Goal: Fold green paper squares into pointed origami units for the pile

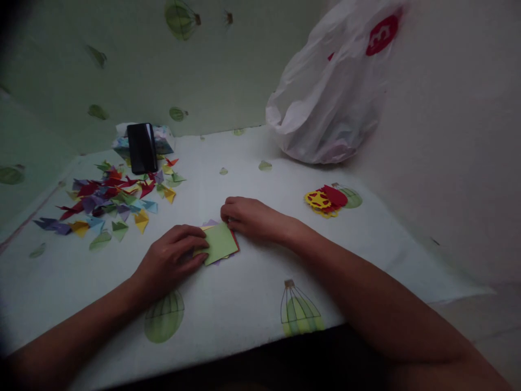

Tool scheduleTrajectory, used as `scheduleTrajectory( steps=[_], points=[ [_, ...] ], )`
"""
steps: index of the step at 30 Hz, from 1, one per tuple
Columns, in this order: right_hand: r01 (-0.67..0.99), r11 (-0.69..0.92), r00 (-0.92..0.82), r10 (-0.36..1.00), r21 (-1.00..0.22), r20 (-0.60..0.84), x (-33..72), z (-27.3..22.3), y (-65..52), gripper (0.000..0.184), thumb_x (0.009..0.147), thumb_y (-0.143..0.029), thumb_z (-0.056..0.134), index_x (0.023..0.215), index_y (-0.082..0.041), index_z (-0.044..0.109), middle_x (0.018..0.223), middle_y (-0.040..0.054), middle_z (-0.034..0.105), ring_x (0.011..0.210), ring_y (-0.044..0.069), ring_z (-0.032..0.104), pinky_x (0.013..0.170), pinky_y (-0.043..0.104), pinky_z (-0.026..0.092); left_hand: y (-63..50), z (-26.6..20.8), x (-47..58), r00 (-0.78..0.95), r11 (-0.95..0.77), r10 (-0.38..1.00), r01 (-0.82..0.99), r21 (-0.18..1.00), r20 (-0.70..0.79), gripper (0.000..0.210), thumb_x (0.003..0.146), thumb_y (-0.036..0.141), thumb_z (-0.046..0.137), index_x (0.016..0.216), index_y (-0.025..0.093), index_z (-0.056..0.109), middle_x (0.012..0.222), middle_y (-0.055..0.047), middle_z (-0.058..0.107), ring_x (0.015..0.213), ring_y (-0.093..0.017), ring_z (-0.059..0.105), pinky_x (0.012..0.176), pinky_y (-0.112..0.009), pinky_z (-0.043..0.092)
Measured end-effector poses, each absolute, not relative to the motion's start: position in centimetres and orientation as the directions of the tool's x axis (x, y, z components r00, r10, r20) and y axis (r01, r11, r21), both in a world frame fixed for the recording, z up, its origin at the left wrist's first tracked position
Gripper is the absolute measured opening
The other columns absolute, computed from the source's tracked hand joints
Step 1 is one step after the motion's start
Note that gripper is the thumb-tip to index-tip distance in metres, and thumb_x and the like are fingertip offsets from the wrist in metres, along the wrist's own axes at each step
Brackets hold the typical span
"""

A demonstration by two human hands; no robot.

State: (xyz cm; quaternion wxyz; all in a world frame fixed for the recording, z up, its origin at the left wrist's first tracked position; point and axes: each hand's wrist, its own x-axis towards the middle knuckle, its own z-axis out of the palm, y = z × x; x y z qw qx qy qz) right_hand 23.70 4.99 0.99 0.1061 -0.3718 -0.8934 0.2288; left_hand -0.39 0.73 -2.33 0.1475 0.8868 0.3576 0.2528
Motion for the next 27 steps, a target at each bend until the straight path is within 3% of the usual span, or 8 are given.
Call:
scheduleTrajectory(
  steps=[5,9,14,18,21,24,27],
  points=[
    [0.639,0.559,-0.667,0.744,-0.528,-0.020,24.0,1.2,5.0,0.012,0.086,-0.010,0.053,0.090,-0.015,0.063,0.087,0.0048,0.062,0.078,0.015,0.053,0.070,0.025,0.037,0.8,-2.0,-0.5,0.613,-0.686,0.715,0.525,0.504,0.337,0.008,0.085,0.015,0.064,0.090,0.019,0.070,0.101,-0.008,0.066,0.094,-0.021,0.062,0.083,-0.037,0.052],
    [0.675,0.510,-0.658,0.742,-0.534,-0.124,23.7,1.5,4.4,0.015,0.079,-0.019,0.062,0.094,-0.017,0.062,0.083,0.0027,0.062,0.070,0.015,0.049,0.061,0.025,0.032,0.7,-2.1,-0.5,0.604,-0.671,0.732,0.559,0.488,0.314,0.007,0.087,0.018,0.063,0.092,0.019,0.067,0.099,-0.008,0.064,0.092,-0.022,0.060,0.082,-0.039,0.051],
    [0.713,0.521,-0.644,0.752,-0.469,-0.144,22.7,1.6,3.1,0.012,0.078,-0.017,0.059,0.090,-0.017,0.058,0.088,0.0057,0.064,0.074,0.017,0.052,0.062,0.026,0.031,0.4,-2.5,-0.4,0.604,-0.669,0.742,0.629,0.397,0.293,0.042,0.083,0.036,0.070,0.119,0.017,0.059,0.100,-0.010,0.061,0.093,-0.026,0.056,0.080,-0.043,0.051],
    [0.710,0.541,-0.666,0.724,-0.451,-0.181,22.1,1.7,2.4,0.003,0.081,-0.015,0.054,0.079,-0.017,0.057,0.084,0.0054,0.065,0.072,0.016,0.053,0.061,0.026,0.030,0.4,-2.5,-0.3,0.594,-0.665,0.744,0.613,0.426,0.306,0.024,0.085,0.031,0.068,0.105,0.018,0.063,0.097,-0.009,0.061,0.090,-0.024,0.055,0.079,-0.040,0.050],
    [0.717,0.517,-0.654,0.732,-0.468,-0.192,22.2,1.8,2.5,0.013,0.080,-0.020,0.059,0.092,-0.018,0.058,0.083,0.0043,0.065,0.070,0.016,0.052,0.059,0.026,0.029,0.5,-2.3,-0.2,0.600,-0.660,0.742,0.577,0.482,0.298,0.006,0.086,0.024,0.065,0.089,0.018,0.063,0.087,-0.006,0.061,0.085,-0.022,0.053,0.075,-0.037,0.047],
    [0.757,0.479,-0.603,0.774,-0.444,-0.193,22.3,1.7,2.6,0.031,0.079,-0.025,0.062,0.109,-0.018,0.056,0.086,0.0059,0.066,0.072,0.018,0.054,0.058,0.026,0.028,0.6,-2.1,-0.1,0.614,-0.657,0.738,0.559,0.507,0.279,0.006,0.086,0.021,0.065,0.081,0.018,0.063,0.081,-0.005,0.060,0.083,-0.021,0.052,0.074,-0.036,0.045],
    [0.769,0.494,-0.603,0.772,-0.406,-0.201,22.2,1.6,2.6,0.022,0.080,-0.024,0.060,0.101,-0.018,0.058,0.088,0.0074,0.067,0.074,0.019,0.055,0.058,0.026,0.028,0.6,-2.1,-0.1,0.616,-0.649,0.742,0.559,0.516,0.267,0.008,0.086,0.020,0.065,0.079,0.018,0.063,0.079,-0.004,0.059,0.083,-0.021,0.051,0.073,-0.036,0.045]
  ],
)
